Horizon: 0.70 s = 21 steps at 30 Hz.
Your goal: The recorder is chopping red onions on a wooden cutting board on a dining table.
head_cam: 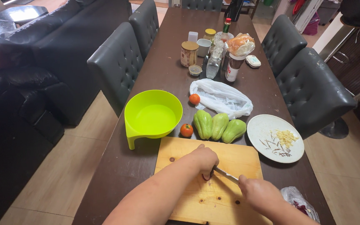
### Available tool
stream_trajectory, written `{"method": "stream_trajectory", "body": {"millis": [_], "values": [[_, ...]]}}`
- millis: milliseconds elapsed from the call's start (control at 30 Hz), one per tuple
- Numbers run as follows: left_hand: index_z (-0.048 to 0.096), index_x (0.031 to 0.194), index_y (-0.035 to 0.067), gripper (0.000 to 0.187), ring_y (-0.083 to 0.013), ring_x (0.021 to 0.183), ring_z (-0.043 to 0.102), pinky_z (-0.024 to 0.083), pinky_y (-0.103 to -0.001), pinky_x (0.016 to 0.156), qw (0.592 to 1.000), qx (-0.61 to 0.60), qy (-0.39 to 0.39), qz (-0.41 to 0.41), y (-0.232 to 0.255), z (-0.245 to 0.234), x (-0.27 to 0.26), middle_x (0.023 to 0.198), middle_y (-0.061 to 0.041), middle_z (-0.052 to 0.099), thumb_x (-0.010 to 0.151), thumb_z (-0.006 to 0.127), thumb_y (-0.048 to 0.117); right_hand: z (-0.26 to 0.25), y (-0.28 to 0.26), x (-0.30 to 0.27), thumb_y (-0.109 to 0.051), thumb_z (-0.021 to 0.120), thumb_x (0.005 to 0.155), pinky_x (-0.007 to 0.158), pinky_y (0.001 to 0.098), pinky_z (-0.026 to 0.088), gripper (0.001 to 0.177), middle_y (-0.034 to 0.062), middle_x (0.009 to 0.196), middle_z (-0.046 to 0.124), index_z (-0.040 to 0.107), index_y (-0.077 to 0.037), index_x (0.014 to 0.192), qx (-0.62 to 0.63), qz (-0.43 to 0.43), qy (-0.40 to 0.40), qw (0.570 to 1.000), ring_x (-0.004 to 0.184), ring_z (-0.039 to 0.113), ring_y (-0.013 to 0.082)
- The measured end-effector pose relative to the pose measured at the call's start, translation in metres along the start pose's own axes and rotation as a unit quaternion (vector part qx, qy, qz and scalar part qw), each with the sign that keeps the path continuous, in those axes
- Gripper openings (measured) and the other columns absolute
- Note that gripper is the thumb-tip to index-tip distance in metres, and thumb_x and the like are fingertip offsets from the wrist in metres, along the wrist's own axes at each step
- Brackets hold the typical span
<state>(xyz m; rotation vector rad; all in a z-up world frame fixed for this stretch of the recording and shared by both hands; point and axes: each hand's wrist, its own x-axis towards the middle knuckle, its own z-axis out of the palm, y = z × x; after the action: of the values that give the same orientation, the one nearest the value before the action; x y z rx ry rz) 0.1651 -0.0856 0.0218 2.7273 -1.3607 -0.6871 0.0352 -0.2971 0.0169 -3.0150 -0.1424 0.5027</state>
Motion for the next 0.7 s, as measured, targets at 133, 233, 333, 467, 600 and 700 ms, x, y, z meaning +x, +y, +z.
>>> {"method": "stream_trajectory", "body": {"millis": [133, 233, 333, 467, 600, 700], "values": [[0.081, 0.092, 0.019, 0.033, -0.0275, 0.103, 0.068, 0.034, -0.054, 0.111, 1.000, -0.002, -0.006, -0.002, 0.001, -0.003, -0.001, 0.090, -0.003, 0.076, 0.060, 0.092, 0.023, 0.053, 0.023, 0.015, -0.026, 0.058, 0.089, 0.067, 0.0529, 0.055, 0.016, 0.0154, 0.072, 0.070, 0.055, -0.010, 0.091, 0.036, -0.037, 0.028, 0.998, 0.073, 0.070, 0.0397], [0.081, 0.091, 0.020, 0.033, -0.0272, 0.102, 0.069, 0.033, -0.054, 0.112, 1.000, -0.016, -0.014, -0.005, -0.002, -0.004, -0.002, 0.089, -0.003, 0.077, 0.060, 0.091, 0.023, 0.067, 0.021, 0.010, -0.025, 0.058, 0.091, 0.067, 0.0547, 0.054, 0.015, 0.0183, 0.069, 0.069, 0.055, -0.011, 0.089, 0.071, -0.034, 0.078, 0.994, 0.072, 0.069, 0.0416], [0.080, 0.092, 0.019, 0.033, -0.0278, 0.102, 0.069, 0.034, -0.053, 0.112, 1.000, -0.024, -0.013, 0.001, -0.002, -0.004, -0.005, 0.089, -0.003, 0.077, 0.061, 0.091, 0.023, 0.052, 0.015, 0.006, -0.025, 0.056, 0.092, 0.069, 0.0546, 0.054, 0.015, 0.0164, 0.071, 0.070, 0.054, -0.010, 0.091, 0.029, -0.026, 0.055, 0.998, 0.073, 0.070, 0.0409], [0.079, 0.093, 0.018, 0.035, -0.0284, 0.102, 0.069, 0.032, -0.055, 0.115, 1.000, -0.023, -0.002, 0.005, -0.002, -0.001, -0.004, 0.091, -0.003, 0.077, 0.061, 0.091, 0.023, 0.019, 0.008, 0.003, -0.021, 0.057, 0.089, 0.069, 0.0542, 0.054, 0.014, 0.0149, 0.075, 0.070, 0.053, -0.009, 0.094, -0.017, -0.014, 0.000, 1.000, 0.076, 0.071, 0.0392], [0.079, 0.096, 0.018, 0.038, -0.0290, 0.104, 0.068, 0.030, -0.057, 0.115, 1.000, -0.021, 0.006, 0.009, -0.004, 0.000, -0.005, 0.093, -0.003, 0.076, 0.061, 0.092, 0.022, 0.009, 0.002, -0.007, -0.024, 0.052, 0.094, 0.069, 0.0549, 0.054, 0.012, 0.0158, 0.073, 0.070, 0.054, -0.012, 0.095, 0.001, -0.010, 0.032, 0.999, 0.076, 0.071, 0.0395], [0.079, 0.096, 0.018, 0.038, -0.0283, 0.103, 0.068, 0.032, -0.055, 0.112, 1.000, -0.024, 0.002, 0.012, -0.002, 0.001, -0.002, 0.092, -0.003, 0.076, 0.061, 0.092, 0.022, 0.007, 0.000, -0.010, -0.027, 0.051, 0.096, 0.069, 0.0547, 0.054, 0.016, 0.0157, 0.074, 0.070, 0.054, -0.011, 0.095, 0.004, -0.007, 0.034, 0.999, 0.076, 0.071, 0.0396]]}}
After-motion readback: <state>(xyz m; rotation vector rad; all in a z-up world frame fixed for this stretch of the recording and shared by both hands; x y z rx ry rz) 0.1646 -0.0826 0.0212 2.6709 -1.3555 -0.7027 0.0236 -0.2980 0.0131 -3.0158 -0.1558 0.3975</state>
